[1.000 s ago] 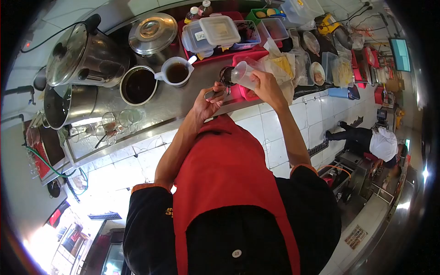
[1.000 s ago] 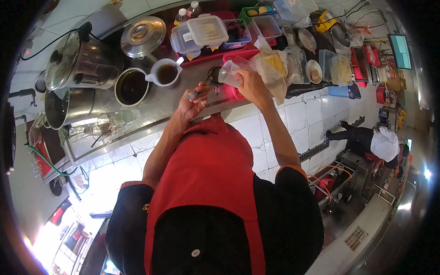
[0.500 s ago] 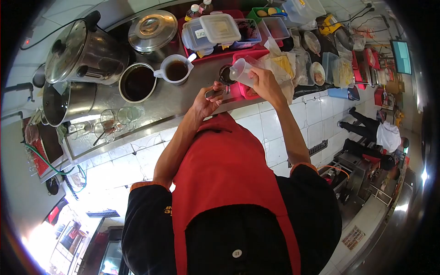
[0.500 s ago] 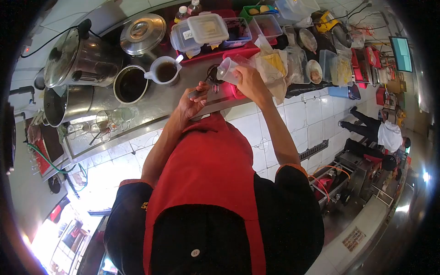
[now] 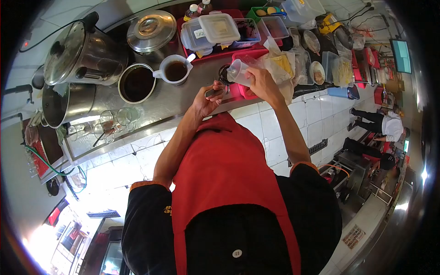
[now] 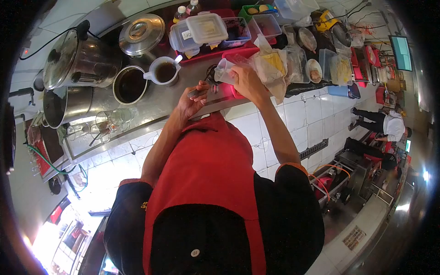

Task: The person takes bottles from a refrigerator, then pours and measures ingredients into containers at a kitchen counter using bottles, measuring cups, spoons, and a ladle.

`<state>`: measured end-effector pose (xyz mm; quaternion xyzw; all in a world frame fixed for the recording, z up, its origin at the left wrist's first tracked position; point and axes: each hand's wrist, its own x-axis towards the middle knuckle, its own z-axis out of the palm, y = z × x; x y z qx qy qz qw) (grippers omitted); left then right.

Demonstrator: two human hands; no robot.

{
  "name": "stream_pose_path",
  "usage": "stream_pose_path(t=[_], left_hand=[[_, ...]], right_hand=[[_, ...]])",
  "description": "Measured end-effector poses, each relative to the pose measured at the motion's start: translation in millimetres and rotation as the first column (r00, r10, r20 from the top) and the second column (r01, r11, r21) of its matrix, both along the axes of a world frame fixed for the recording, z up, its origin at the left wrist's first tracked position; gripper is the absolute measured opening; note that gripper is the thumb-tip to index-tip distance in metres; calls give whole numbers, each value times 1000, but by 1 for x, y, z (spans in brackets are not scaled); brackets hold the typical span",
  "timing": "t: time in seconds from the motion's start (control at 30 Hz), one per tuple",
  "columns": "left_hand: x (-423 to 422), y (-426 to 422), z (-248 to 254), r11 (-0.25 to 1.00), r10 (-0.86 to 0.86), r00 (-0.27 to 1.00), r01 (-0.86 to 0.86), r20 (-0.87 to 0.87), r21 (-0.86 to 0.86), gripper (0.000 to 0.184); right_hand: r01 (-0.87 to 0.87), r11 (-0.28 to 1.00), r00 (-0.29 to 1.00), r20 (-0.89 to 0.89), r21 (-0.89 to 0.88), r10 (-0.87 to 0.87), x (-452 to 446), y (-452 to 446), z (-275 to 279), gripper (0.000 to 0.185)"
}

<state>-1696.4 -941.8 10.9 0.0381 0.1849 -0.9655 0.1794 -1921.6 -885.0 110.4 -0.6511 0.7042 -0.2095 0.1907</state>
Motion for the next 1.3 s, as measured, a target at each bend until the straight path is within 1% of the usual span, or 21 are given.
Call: stream_pose_path(t=[0.13, 0.23, 0.37, 0.43, 0.57, 0.63, 0.77, 0.83, 0.97, 1.03, 1.07, 1.13, 1.3], left_hand=[[0, 0, 0, 1000, -3, 1000, 4, -18, 17, 14], [1, 0, 0, 1000, 1, 1000, -1, -11, 24, 14], [1, -1, -2, 1000, 2, 999, -1, -39, 22, 14], [1, 0, -4, 1000, 3, 1000, -3, 20, -19, 13], [2, 0, -3, 999, -1, 1000, 0, -8, -49, 14], [3, 1, 3, 984, 12, 995, 7, 104, -176, 14], [3, 0, 10, 979, 8, 991, 19, 133, -204, 16], [2, 1, 14, 976, 13, 978, 34, 210, -217, 16], [2, -1, 11, 963, 1, 977, 57, 214, -263, 15], [1, -2, 9, 954, -17, 977, 79, 213, -290, 7], [1, -2, 9, 954, -17, 977, 80, 212, -291, 7], [1, -2, 15, 933, -12, 966, 104, 258, -344, 10], [-1, 0, 19, 904, 4, 957, 120, 289, -411, 9]], right_hand=[[-21, 1000, 1000, -11, -20, 21, 0, 0, 0, 9], [-20, 999, 1000, -7, 26, 20, 0, 0, 3, 9], [-18, 1000, 1000, -3, 10, 18, -2, -3, 0, 10], [-7, 1000, 1000, -24, -5, 7, -2, -3, 3, 11], [27, 1000, 999, -33, 7, -27, -3, -1, 5, 11], [41, 999, 999, -35, -2, -41, -5, -2, 4, 10], [44, 999, 998, -33, 2, -44, -5, 1, 7, 10], [53, 999, 998, -39, -2, -53, -8, 4, 4, 10], [34, 999, 999, -27, -35, -35, -9, 8, 3, 11], [58, 998, 998, -11, 22, -58, -5, 10, 10, 11], [58, 998, 998, -12, 22, -58, -6, 10, 10, 11], [43, 999, 999, -20, 9, -43, -7, 12, 6, 11], [15, 999, 999, -36, -28, -16, -7, 14, 0, 11]])
